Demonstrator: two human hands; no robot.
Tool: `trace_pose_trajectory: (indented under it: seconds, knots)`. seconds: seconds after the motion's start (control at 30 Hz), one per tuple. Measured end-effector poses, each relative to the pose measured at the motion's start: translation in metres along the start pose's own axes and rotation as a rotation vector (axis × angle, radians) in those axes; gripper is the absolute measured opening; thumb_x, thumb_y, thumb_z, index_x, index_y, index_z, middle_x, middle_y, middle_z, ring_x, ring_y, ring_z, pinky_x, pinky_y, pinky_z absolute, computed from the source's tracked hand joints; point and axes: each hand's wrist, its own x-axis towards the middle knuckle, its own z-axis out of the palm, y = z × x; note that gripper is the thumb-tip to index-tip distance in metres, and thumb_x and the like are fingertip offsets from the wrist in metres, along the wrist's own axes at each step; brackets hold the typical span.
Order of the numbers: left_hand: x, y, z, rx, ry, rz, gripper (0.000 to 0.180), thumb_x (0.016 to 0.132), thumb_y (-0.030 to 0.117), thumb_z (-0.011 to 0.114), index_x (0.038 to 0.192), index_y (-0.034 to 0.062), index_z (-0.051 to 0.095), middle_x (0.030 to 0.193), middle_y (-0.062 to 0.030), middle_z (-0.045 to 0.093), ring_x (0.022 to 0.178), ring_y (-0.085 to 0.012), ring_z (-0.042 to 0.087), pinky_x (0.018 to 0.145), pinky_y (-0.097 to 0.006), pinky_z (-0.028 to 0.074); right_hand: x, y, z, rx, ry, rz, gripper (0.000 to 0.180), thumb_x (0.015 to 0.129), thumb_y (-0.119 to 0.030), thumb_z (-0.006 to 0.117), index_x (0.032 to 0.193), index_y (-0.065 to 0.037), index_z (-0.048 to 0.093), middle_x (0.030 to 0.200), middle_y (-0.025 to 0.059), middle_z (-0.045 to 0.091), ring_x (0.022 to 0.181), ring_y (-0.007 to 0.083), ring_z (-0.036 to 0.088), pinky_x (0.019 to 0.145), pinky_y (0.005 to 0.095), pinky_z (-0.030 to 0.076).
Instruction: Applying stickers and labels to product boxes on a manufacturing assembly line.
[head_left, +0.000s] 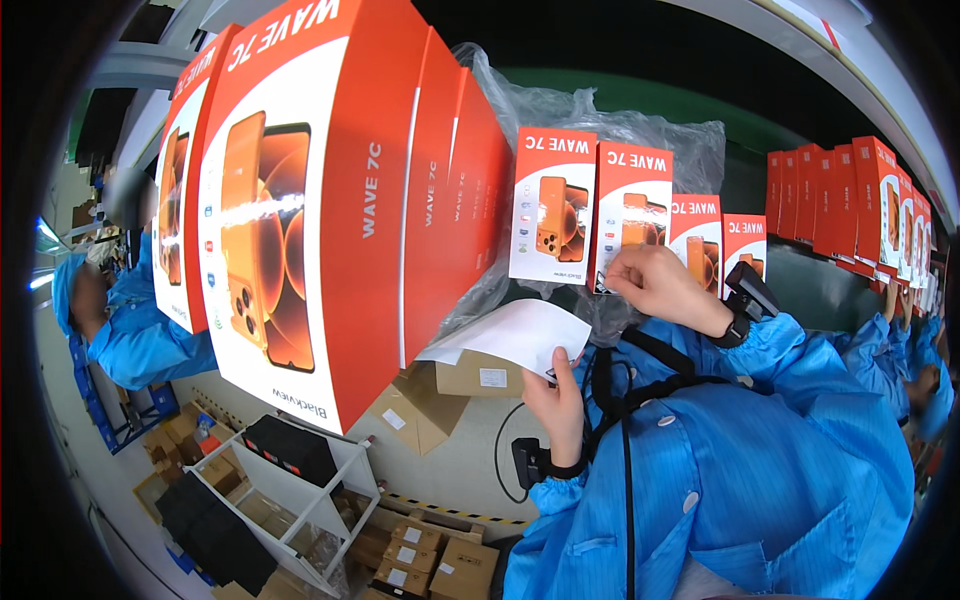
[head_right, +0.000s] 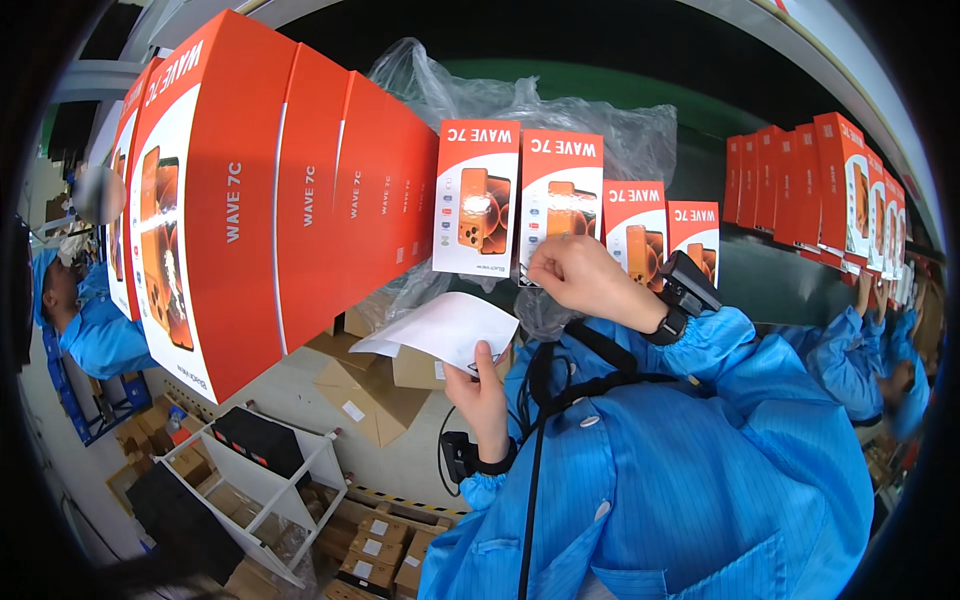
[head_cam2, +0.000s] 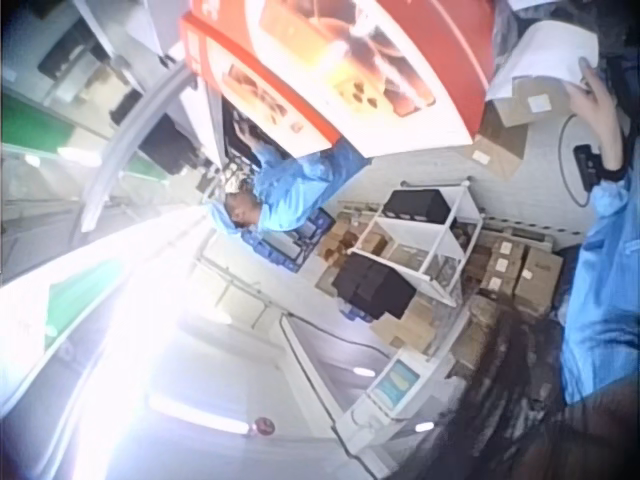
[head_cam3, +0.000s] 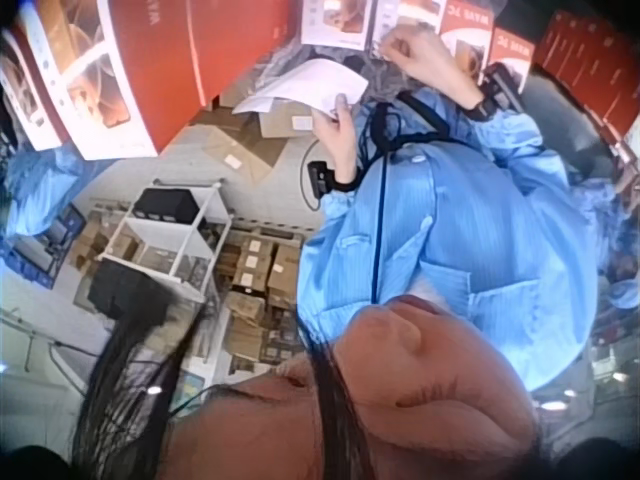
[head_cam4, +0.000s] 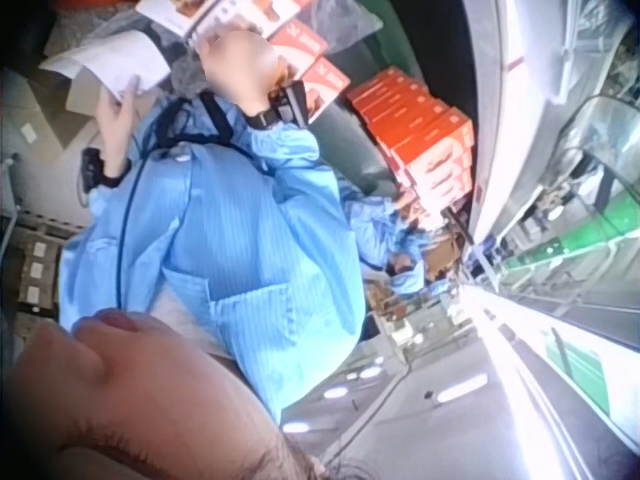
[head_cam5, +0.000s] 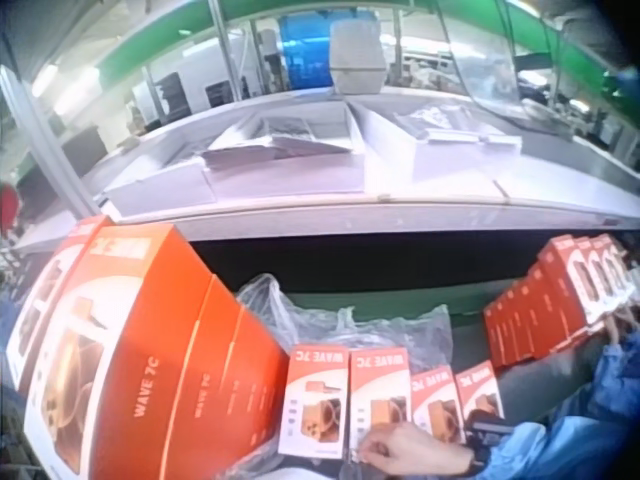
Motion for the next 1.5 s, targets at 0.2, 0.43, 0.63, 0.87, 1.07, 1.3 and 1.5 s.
trace_pose_trajectory:
  seconds: [0.2, 0.43, 0.63, 0.87, 1.07, 1.3, 1.5]
  knots:
    - [0.0, 0.002, 0.0, -0.006, -0.006, -0.022, 0.025, 0.092, 0.01, 0.056, 0.11, -0.0072, 0.049, 0.099, -0.0122, 0.059, 0.076, -0.0116, 0.059, 0.064, -0.024, 0.052, -0.001, 0.001, 0.001, -0.012, -0.005, -0.02, 0.01, 0.077, -0.007, 0.062, 0.075, 0.002, 0.061, 0.066, 0.0138, 0.058, 0.059, 0.0269, 0.059, 0.055, 0.0354, 0.045]
    - [-0.001, 0.01, 0.003, -0.058, 0.008, -0.017, 0.025, 0.093, 0.008, 0.054, 0.109, -0.0101, 0.048, 0.096, -0.0167, 0.062, 0.079, -0.0209, 0.066, 0.07, -0.029, 0.055, -0.004, 0.011, 0.011, -0.11, 0.06, -0.097, 0.015, 0.074, -0.01, 0.066, 0.076, 0.0, 0.055, 0.069, 0.013, 0.058, 0.062, 0.0292, 0.058, 0.057, 0.037, 0.046]
    - [-0.003, 0.024, 0.003, -0.238, 0.055, 0.028, 0.023, 0.093, 0.008, 0.055, 0.108, -0.0082, 0.048, 0.092, -0.015, 0.062, 0.074, -0.0189, 0.065, 0.064, -0.027, 0.054, -0.011, -0.011, 0.001, -0.013, 0.083, -0.02, 0.037, 0.072, -0.015, 0.073, 0.091, -0.002, 0.045, 0.08, 0.0114, 0.057, 0.072, 0.0264, 0.058, 0.063, 0.0341, 0.046]
    - [-0.004, 0.023, -0.014, -0.238, -0.262, 0.028, 0.026, 0.093, 0.01, 0.054, 0.112, -0.0047, 0.045, 0.087, -0.012, 0.06, 0.069, -0.0159, 0.061, 0.06, -0.026, 0.053, -0.04, -0.025, 0.022, 0.722, -0.161, 0.076, 0.032, 0.082, -0.01, 0.069, 0.099, -0.005, 0.042, 0.09, 0.003, 0.054, 0.081, 0.0092, 0.055, 0.071, 0.023, 0.046]
    - [0.003, 0.026, -0.019, -0.305, -0.274, 0.065, 0.02, 0.095, 0.007, 0.049, 0.111, -0.005, 0.046, 0.093, -0.015, 0.062, 0.079, -0.018, 0.063, 0.07, -0.031, 0.055, -0.035, -0.045, 0.033, 0.011, 0.267, -0.378, 0.016, 0.074, -0.008, 0.071, 0.084, -0.007, 0.059, 0.089, 0.0045, 0.055, 0.089, 0.0244, 0.051, 0.082, 0.0355, 0.039]
    - [0.013, 0.028, -0.024, -0.31, -0.129, 0.091, 0.013, 0.088, -0.001, 0.059, 0.1, -0.0056, 0.059, 0.092, -0.0084, 0.061, 0.082, -0.0123, 0.061, 0.073, -0.024, 0.051, -0.038, -0.062, 0.046, -0.181, 0.22, -0.545, 0.021, 0.074, -0.013, 0.072, 0.093, -0.008, 0.064, 0.094, 0.0034, 0.061, 0.091, 0.0226, 0.054, 0.08, 0.0341, 0.044]
    - [0.026, 0.03, -0.034, -0.18, -0.186, 0.13, 0.005, 0.084, -0.001, 0.065, 0.088, -0.0037, 0.064, 0.085, -0.0009, 0.056, 0.069, -0.004, 0.05, 0.059, -0.016, 0.038, -0.031, -0.063, 0.052, -0.254, 0.185, -0.611, 0.017, 0.074, -0.011, 0.064, 0.088, -0.003, 0.061, 0.086, 0.0042, 0.058, 0.085, 0.0212, 0.056, 0.074, 0.0317, 0.047]
